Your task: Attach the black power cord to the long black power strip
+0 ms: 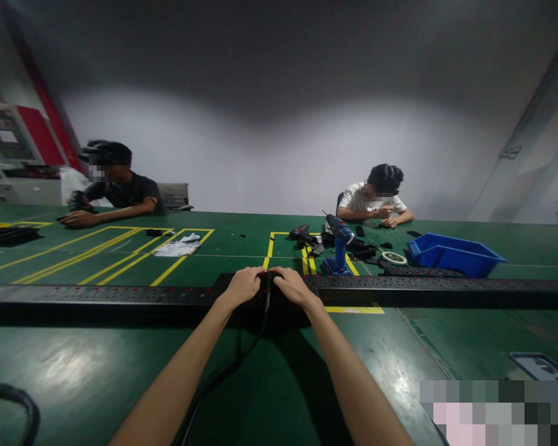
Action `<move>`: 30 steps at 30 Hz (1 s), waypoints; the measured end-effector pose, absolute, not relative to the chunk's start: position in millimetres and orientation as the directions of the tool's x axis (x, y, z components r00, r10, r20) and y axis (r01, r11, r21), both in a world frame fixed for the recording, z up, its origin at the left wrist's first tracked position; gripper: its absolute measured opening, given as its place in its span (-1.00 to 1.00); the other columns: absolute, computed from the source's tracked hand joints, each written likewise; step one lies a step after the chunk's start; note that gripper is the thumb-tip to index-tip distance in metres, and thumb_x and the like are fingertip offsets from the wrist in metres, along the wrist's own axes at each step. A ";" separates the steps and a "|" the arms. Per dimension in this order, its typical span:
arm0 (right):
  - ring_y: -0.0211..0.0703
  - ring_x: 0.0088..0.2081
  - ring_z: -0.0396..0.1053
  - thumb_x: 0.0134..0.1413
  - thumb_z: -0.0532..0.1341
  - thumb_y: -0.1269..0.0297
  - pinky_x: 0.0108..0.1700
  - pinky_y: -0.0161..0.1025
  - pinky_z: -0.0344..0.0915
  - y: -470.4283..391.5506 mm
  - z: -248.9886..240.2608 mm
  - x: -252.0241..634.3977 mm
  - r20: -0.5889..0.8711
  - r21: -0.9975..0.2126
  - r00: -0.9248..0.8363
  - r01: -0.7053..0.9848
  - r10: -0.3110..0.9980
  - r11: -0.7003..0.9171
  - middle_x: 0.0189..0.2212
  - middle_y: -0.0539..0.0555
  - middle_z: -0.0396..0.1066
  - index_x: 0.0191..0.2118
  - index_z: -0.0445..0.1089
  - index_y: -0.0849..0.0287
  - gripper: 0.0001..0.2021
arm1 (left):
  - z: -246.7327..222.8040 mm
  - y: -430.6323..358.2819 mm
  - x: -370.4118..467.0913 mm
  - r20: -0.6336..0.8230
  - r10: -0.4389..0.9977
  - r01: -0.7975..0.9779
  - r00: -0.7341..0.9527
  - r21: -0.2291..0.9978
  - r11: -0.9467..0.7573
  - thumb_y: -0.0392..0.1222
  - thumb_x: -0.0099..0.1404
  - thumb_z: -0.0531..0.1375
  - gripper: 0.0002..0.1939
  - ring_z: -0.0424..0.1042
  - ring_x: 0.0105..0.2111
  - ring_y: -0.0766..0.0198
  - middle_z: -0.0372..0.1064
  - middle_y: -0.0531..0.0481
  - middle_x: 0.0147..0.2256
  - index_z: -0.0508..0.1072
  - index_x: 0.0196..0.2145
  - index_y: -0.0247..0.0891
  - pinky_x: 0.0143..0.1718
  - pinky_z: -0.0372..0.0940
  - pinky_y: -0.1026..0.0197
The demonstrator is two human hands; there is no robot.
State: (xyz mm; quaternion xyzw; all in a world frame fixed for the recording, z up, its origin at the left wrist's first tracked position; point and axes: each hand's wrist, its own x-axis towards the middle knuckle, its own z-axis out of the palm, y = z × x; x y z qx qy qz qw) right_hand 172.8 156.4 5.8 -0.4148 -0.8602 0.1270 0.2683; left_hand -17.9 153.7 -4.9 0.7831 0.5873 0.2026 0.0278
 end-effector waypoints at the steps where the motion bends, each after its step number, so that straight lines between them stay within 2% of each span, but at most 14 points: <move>1: -0.11 -0.05 0.36 0.28 -0.01 0.26 -0.05 -0.27 0.20 157.6 6.3 172.8 0.349 -0.471 -0.503 0.635 0.791 0.612 -0.05 0.03 0.45 0.01 0.39 0.06 -0.69 | -4.7 153.7 -18.0 0.283 0.931 0.909 0.230 0.279 -0.309 -0.31 0.26 0.00 -0.62 0.41 -0.04 0.14 0.48 -0.07 -0.06 0.47 -0.04 -0.15 0.06 0.20 0.14; 3: -0.11 -0.10 0.39 0.32 -0.04 0.14 -0.09 -0.27 0.23 158.7 7.0 172.1 0.337 -0.515 -0.485 0.622 0.807 0.589 -0.10 0.04 0.47 -0.05 0.43 0.06 -0.67 | -4.3 153.5 -18.0 0.285 0.928 0.908 0.239 0.272 -0.318 -0.31 0.27 0.00 -0.62 0.41 -0.04 0.13 0.47 -0.08 -0.05 0.46 -0.03 -0.15 0.04 0.22 0.13; 5: -0.11 -0.11 0.40 0.30 0.02 0.05 -0.10 -0.27 0.24 158.1 7.3 171.3 0.338 -0.541 -0.479 0.606 0.810 0.584 -0.13 0.04 0.48 -0.07 0.45 0.07 -0.66 | -3.9 153.2 -17.9 0.291 0.925 0.909 0.245 0.264 -0.323 -0.31 0.27 -0.01 -0.61 0.41 -0.04 0.12 0.46 -0.08 -0.04 0.46 -0.02 -0.15 0.03 0.22 0.12; 9: -0.11 -0.08 0.40 0.23 0.12 0.02 -0.04 -0.24 0.25 154.7 8.2 171.2 0.361 -0.552 -0.473 0.586 0.803 0.593 -0.11 0.05 0.48 -0.05 0.44 0.06 -0.68 | -2.7 152.2 -17.5 0.282 0.932 0.917 0.229 0.260 -0.304 -0.30 0.28 -0.01 -0.61 0.42 -0.05 0.11 0.47 -0.08 -0.06 0.46 -0.02 -0.14 0.00 0.23 0.13; 12: -0.09 -0.05 0.39 0.22 0.13 0.05 -0.01 -0.21 0.24 152.5 10.5 172.7 0.366 -0.555 -0.478 0.577 0.799 0.600 -0.09 0.05 0.47 -0.04 0.44 0.06 -0.69 | -1.1 151.2 -17.1 0.272 0.935 0.916 0.230 0.264 -0.302 -0.30 0.28 0.00 -0.62 0.42 -0.05 0.12 0.48 -0.08 -0.07 0.46 -0.02 -0.14 0.00 0.23 0.14; 15: -0.10 -0.05 0.38 0.19 0.14 0.19 0.00 -0.20 0.24 151.4 12.9 174.6 0.335 -0.561 -0.493 0.580 0.803 0.591 -0.08 0.02 0.46 0.00 0.41 0.03 -0.72 | 0.3 150.2 -16.8 0.275 0.931 0.915 0.238 0.259 -0.310 -0.31 0.28 -0.01 -0.62 0.42 -0.07 0.11 0.48 -0.08 -0.08 0.47 -0.03 -0.15 -0.02 0.24 0.14; 18: -0.08 -0.06 0.37 0.03 0.24 0.29 0.00 -0.20 0.23 150.4 12.9 175.2 0.319 -0.535 -0.512 0.597 0.798 0.597 -0.08 0.00 0.45 0.04 0.38 0.01 -0.61 | 0.4 149.5 -16.8 0.289 0.928 0.918 0.235 0.248 -0.309 -0.31 0.28 -0.02 -0.61 0.43 -0.08 0.11 0.49 -0.09 -0.09 0.47 -0.04 -0.15 -0.04 0.24 0.14; 20: -0.06 -0.06 0.37 -0.02 0.29 0.25 -0.01 -0.19 0.22 149.2 11.9 174.2 0.339 -0.496 -0.522 0.607 0.782 0.621 -0.08 0.03 0.45 0.05 0.36 0.03 -0.55 | -0.1 149.6 -16.9 0.289 0.929 0.921 0.229 0.244 -0.303 -0.30 0.28 -0.01 -0.62 0.43 -0.08 0.10 0.49 -0.10 -0.09 0.47 -0.04 -0.15 -0.04 0.24 0.14; 26: -0.05 -0.08 0.37 0.18 0.18 0.07 -0.07 -0.21 0.20 146.0 9.8 170.0 0.363 -0.394 -0.515 0.670 0.776 0.629 -0.11 0.15 0.45 0.06 0.33 0.10 -0.62 | -0.4 150.1 -16.6 0.282 0.933 0.916 0.224 0.266 -0.301 -0.29 0.29 -0.01 -0.62 0.43 -0.07 0.11 0.49 -0.10 -0.10 0.47 -0.04 -0.14 -0.03 0.24 0.14; 30: -0.03 -0.09 0.37 0.18 0.17 0.05 -0.07 -0.20 0.21 148.3 9.0 170.5 0.358 -0.418 -0.498 0.671 0.790 0.612 -0.12 0.15 0.45 0.07 0.33 0.12 -0.60 | 0.5 149.8 -16.2 0.274 0.936 0.916 0.219 0.272 -0.294 -0.29 0.29 -0.02 -0.63 0.43 -0.07 0.12 0.49 -0.10 -0.10 0.47 -0.04 -0.14 -0.03 0.24 0.14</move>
